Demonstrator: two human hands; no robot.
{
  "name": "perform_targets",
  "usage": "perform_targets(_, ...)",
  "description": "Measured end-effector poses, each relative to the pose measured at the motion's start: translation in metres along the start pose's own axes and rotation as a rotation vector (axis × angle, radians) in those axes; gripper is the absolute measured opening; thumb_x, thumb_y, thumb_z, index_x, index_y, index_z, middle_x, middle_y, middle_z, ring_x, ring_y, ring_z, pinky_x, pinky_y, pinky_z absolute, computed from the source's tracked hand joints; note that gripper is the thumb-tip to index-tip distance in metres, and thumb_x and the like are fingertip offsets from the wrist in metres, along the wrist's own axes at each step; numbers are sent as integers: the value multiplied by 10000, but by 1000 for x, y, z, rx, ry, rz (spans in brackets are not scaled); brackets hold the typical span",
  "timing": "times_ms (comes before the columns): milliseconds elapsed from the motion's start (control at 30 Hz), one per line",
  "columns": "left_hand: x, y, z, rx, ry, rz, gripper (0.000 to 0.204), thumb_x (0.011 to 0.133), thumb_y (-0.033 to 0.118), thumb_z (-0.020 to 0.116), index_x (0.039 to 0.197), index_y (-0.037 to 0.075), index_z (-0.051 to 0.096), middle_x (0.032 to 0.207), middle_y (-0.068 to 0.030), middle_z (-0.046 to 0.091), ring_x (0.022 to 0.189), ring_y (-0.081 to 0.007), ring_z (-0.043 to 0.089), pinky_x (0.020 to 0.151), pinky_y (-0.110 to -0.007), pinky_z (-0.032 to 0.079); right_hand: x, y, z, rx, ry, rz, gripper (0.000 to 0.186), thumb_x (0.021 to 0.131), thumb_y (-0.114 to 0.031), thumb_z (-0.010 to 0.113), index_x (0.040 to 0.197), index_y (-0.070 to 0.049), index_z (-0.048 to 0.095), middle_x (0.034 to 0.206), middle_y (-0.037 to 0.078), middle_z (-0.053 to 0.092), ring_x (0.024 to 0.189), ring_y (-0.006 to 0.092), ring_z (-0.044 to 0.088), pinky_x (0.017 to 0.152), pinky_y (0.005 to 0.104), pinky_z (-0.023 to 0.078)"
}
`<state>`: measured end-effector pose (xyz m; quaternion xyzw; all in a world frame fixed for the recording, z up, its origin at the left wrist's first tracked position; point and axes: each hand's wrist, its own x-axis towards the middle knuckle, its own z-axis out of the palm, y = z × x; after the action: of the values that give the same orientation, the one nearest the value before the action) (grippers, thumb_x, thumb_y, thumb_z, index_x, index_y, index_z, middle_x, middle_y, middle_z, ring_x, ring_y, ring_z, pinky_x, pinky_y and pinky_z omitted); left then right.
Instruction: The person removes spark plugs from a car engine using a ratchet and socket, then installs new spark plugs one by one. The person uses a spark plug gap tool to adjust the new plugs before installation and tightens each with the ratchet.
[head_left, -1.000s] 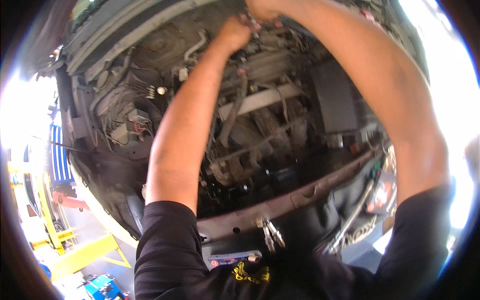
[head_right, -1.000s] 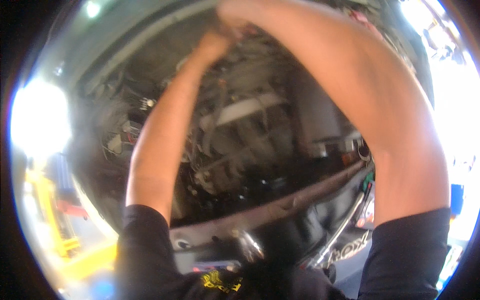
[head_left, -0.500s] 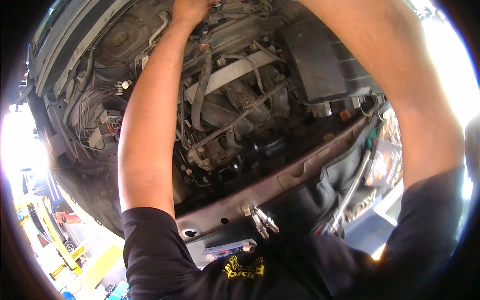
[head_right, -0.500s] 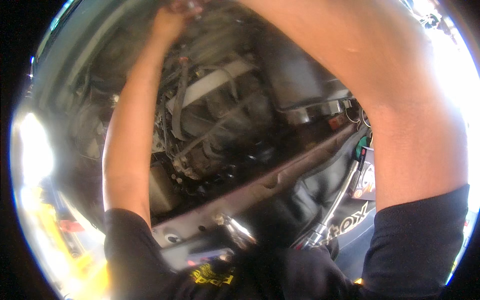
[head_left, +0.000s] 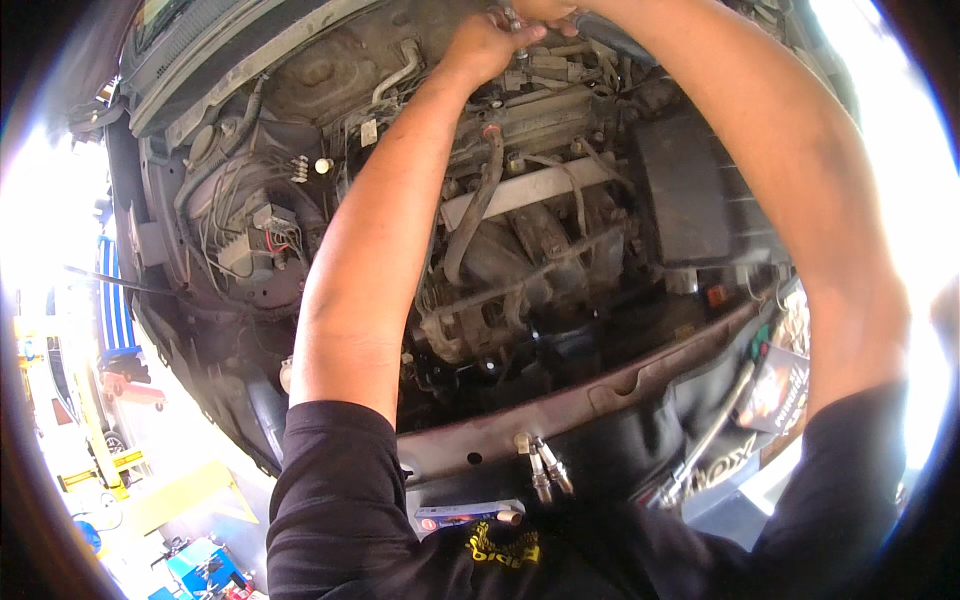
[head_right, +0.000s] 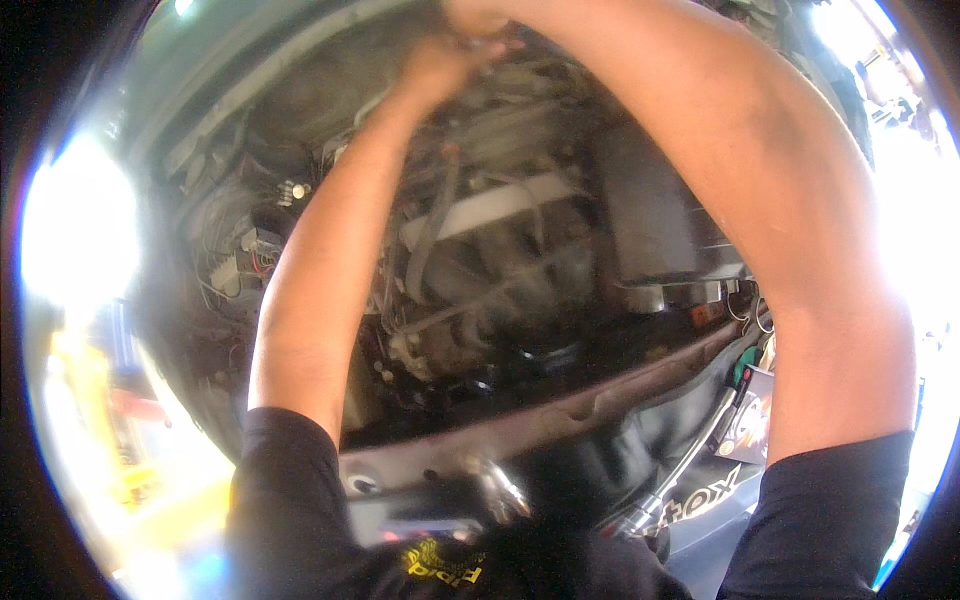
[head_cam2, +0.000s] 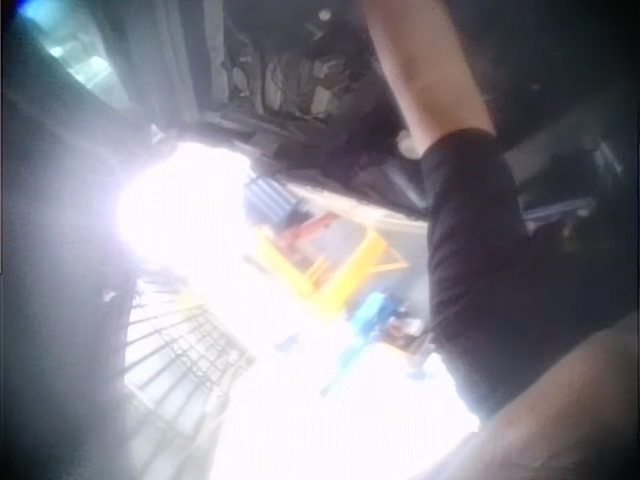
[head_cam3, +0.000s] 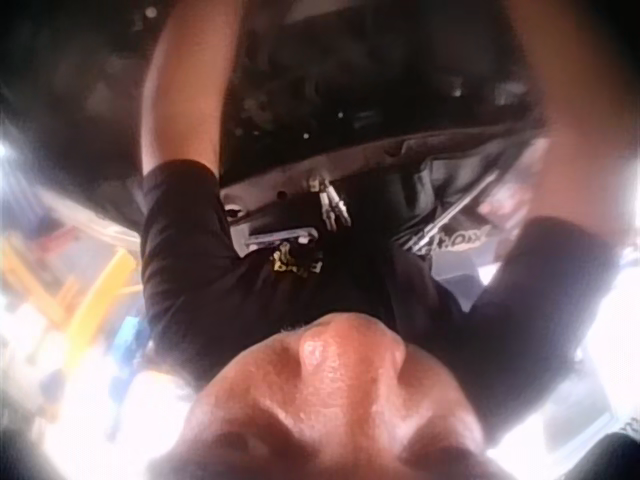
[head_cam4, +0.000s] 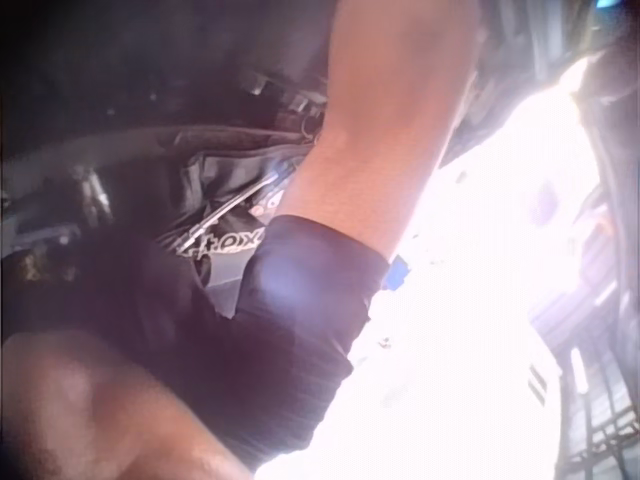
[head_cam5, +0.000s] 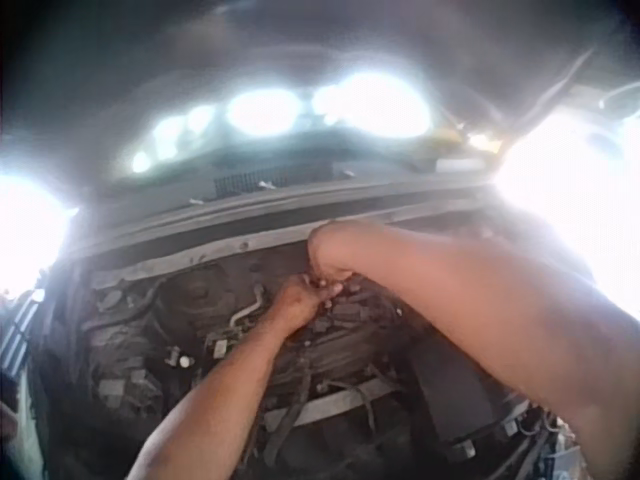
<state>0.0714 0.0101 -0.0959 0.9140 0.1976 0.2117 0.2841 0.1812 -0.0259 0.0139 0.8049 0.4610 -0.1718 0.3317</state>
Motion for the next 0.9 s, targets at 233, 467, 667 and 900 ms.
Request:
perform_targets(233,7,7,1,137,-137,-40,355,932,372,617,1142,99,707,1139,-138,699,1071,-312,657,937,-407,487,-6,1,-10,-602,-138,-205,367,822,-212,706,1189,-216,694,1173,115,674,1047,288,634,853,478,519)
perform_targets(467,-5,12,-4,-720,-111,-138,82,930,90,637,985,37,664,965,-59,706,838,-200,655,778,-362,523,-21,18,11,-295,-49,-132,362,832,-236,700,1190,-198,670,1119,99,650,989,263,604,809,452,490)
perform_targets(667,12,0,16,-221,-31,-88,153,923,124,647,1034,27,687,980,-76,717,809,-191,650,747,-369,516,-59,45,49,-103,38,-74,361,840,-257,694,1191,-182,649,1073,85,629,939,242,579,771,430,465)
perform_targets(900,-3,4,-10,-253,-114,-88,371,874,304,734,1102,14,700,1005,-121,723,829,-204,652,771,-388,503,-97,65,89,76,161,-79,367,850,-281,688,1192,-164,625,1019,69,606,881,217,549,727,404,435)
